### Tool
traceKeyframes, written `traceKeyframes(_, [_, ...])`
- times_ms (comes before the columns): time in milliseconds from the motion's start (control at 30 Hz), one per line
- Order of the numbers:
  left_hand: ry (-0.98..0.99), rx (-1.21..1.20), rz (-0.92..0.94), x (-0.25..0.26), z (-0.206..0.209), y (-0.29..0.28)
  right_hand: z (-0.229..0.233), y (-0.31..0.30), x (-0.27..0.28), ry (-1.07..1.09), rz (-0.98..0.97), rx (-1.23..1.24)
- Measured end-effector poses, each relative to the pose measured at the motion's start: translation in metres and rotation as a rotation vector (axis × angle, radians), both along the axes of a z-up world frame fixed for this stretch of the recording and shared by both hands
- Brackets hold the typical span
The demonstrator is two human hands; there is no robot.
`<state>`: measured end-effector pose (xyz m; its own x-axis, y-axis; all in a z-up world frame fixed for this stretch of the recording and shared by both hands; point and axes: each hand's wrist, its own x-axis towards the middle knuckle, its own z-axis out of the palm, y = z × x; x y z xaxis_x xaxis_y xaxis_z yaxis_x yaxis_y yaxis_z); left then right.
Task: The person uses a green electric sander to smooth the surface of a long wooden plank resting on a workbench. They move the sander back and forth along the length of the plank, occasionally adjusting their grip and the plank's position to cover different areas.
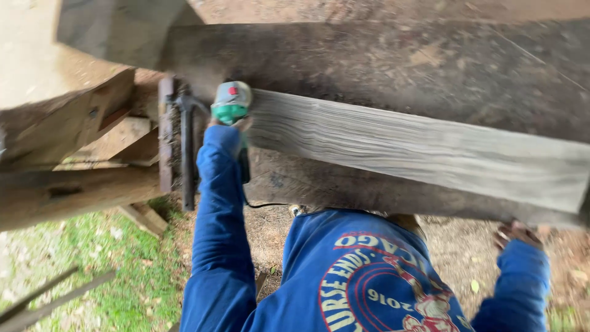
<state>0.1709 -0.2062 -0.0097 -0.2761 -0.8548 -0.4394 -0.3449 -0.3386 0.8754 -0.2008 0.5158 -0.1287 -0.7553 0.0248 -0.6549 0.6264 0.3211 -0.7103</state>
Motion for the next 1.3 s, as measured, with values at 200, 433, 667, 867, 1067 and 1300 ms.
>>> traceKeyframes(200, [-0.097, 0.012, -0.055, -0.015, 0.019, 0.019, 0.020, -0.025, 0.015, -0.055, -0.057, 0.052])
traceKeyframes(433, [-0.106, -0.031, -0.208, -0.041, 0.022, 0.048, 0.033, -0.038, 0.013, -0.115, -0.074, 0.081])
traceKeyframes(667, [-0.098, -0.021, -0.273, -0.065, 0.021, 0.072, -0.004, -0.007, 0.007, -0.147, -0.067, 0.042])
traceKeyframes(867, [-0.074, 0.007, -0.308, -0.081, 0.013, 0.094, -0.019, 0.005, -0.001, -0.150, -0.015, 0.025])
traceKeyframes(1067, [-0.093, -0.073, -0.331, -0.093, 0.015, 0.124, -0.011, 0.004, -0.002, -0.168, 0.016, 0.016])
traceKeyframes(1300, [-0.191, -0.048, -0.378, -0.117, 0.024, 0.153, 0.007, -0.005, -0.008, -0.190, 0.100, 0.073])
